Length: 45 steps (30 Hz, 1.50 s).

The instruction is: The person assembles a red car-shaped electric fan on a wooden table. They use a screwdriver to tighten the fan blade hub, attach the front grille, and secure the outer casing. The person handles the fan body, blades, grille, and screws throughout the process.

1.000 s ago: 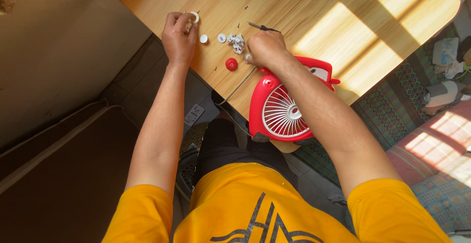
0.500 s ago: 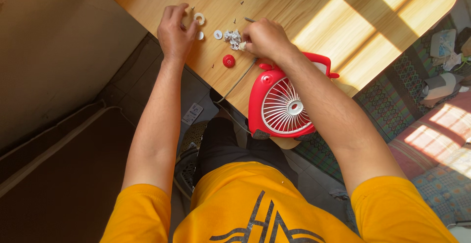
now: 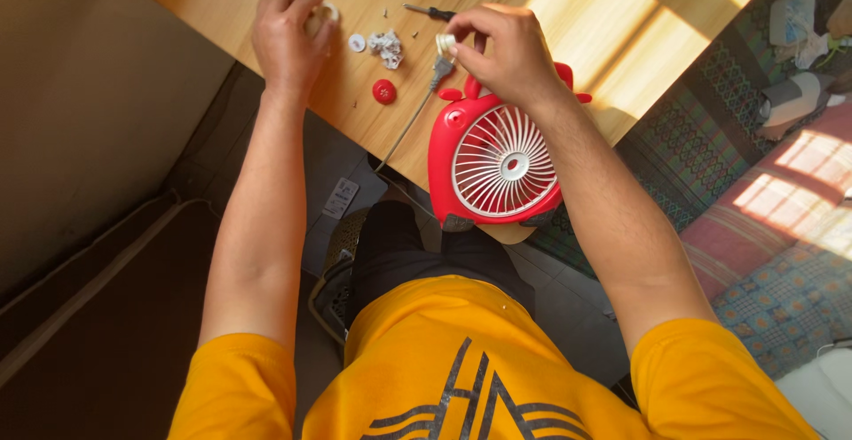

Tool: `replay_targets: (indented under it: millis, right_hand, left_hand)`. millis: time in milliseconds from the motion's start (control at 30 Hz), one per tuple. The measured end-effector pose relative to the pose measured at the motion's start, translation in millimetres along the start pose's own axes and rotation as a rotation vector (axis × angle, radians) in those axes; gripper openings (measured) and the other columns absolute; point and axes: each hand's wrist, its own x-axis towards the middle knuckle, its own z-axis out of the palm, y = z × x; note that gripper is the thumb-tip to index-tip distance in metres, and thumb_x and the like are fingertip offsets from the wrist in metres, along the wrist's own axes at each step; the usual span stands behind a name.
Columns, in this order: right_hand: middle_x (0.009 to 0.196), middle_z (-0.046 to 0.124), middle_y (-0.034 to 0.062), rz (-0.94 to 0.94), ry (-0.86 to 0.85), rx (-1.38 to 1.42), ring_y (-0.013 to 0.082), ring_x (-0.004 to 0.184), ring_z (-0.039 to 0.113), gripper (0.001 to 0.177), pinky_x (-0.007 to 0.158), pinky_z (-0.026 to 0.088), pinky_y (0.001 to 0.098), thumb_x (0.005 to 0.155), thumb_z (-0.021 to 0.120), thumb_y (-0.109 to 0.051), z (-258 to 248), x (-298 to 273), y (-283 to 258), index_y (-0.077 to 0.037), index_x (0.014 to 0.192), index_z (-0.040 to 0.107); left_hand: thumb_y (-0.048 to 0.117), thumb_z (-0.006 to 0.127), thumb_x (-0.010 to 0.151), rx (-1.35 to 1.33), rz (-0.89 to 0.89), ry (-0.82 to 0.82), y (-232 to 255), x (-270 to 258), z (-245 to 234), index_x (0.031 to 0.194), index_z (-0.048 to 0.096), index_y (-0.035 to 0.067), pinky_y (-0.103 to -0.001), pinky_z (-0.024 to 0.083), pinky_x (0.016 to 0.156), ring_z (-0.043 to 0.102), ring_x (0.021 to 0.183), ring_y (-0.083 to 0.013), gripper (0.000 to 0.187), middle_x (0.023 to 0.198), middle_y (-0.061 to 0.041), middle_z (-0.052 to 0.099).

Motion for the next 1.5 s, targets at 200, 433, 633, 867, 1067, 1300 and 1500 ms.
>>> replay_targets:
  millis: [200, 433, 633, 867, 1067, 1300, 1500]
  right_hand:
    - [0.096, 0.075, 0.0065, 0.072, 0.12, 0.002, 0.0101, 0.076, 0.066, 0.014, 0.066, 0.052, 0.0242, 0.096, 0.078, -0.005, -26.9, -52.4, -2.5, -0.003, 0.11, 0.077]
    - [0.095, 0.074, 0.0046, 0.251, 0.148, 0.048, 0.0082, 0.068, 0.057, 0.017, 0.061, 0.045, 0.0235, 0.093, 0.079, -0.004, -36.7, -125.7, -6.5, -0.003, 0.108, 0.074]
    - [0.096, 0.073, 0.0049, 0.318, 0.172, 0.142, 0.0078, 0.074, 0.061, 0.015, 0.063, 0.048, 0.0228, 0.093, 0.077, -0.003, -34.1, -171.8, -2.8, -0.003, 0.107, 0.073]
    - [0.099, 0.072, 0.0097, 0.06, 0.129, -0.053, 0.0228, 0.085, 0.072, 0.016, 0.074, 0.059, 0.0356, 0.09, 0.078, -0.009, -29.7, -198.2, -6.8, -0.004, 0.104, 0.072]
    - [0.094, 0.069, 0.0092, -0.049, 0.089, -0.162, 0.0241, 0.084, 0.069, 0.019, 0.071, 0.057, 0.037, 0.09, 0.081, -0.011, -16.8, -196.4, -4.4, -0.004, 0.105, 0.071]
    - [0.095, 0.068, 0.0079, -0.062, 0.063, -0.138, 0.0225, 0.086, 0.068, 0.024, 0.073, 0.057, 0.0366, 0.088, 0.082, -0.011, -10.9, -198.2, 7.1, -0.003, 0.107, 0.071]
    - [0.096, 0.068, 0.0083, -0.015, 0.054, -0.086, 0.0223, 0.085, 0.07, 0.024, 0.074, 0.059, 0.036, 0.088, 0.082, -0.011, -12.9, -197.4, 6.9, -0.003, 0.108, 0.072]
  left_hand:
    - [0.01, 0.088, 0.083, -0.042, 0.012, 0.011, -9.0, 0.6, 4.1, 0.104, 0.079, 0.008, -0.041, 0.056, 0.073, 0.065, 0.09, -0.0253, 0.022, 0.094, -0.005, 0.07]
    - [0.009, 0.089, 0.09, -0.138, -0.107, -0.025, -2.6, 8.1, 3.4, 0.09, 0.072, 0.007, -0.039, 0.054, 0.069, 0.064, 0.082, -0.0212, 0.018, 0.086, -0.004, 0.07]
    - [0.004, 0.086, 0.099, -0.498, -0.168, 0.084, 65.7, -5.8, -8.3, 0.1, 0.073, 0.003, -0.026, 0.053, 0.065, 0.074, 0.084, -0.0095, 0.013, 0.093, -0.003, 0.078]
    - [0.005, 0.073, 0.103, -1.093, -0.571, -0.025, 214.3, -108.8, -38.3, 0.107, 0.066, -0.002, -0.024, 0.06, 0.084, 0.072, 0.092, -0.0093, 0.011, 0.099, -0.005, 0.076]
    - [0.008, 0.075, 0.098, -1.001, -0.664, -0.075, 271.1, -154.2, -42.7, 0.109, 0.071, -0.004, -0.024, 0.059, 0.079, 0.072, 0.088, -0.0076, 0.017, 0.096, -0.006, 0.077]
    - [0.01, 0.075, 0.098, -0.831, -0.602, -0.107, 282.3, -164.5, -38.2, 0.108, 0.073, -0.001, -0.023, 0.061, 0.075, 0.074, 0.085, -0.0079, 0.015, 0.093, -0.007, 0.079]
    - [0.01, 0.078, 0.093, -0.682, -0.652, -0.159, 296.7, -157.6, -37.3, 0.101, 0.077, -0.002, -0.025, 0.063, 0.069, 0.078, 0.078, -0.01, 0.014, 0.086, -0.009, 0.081]
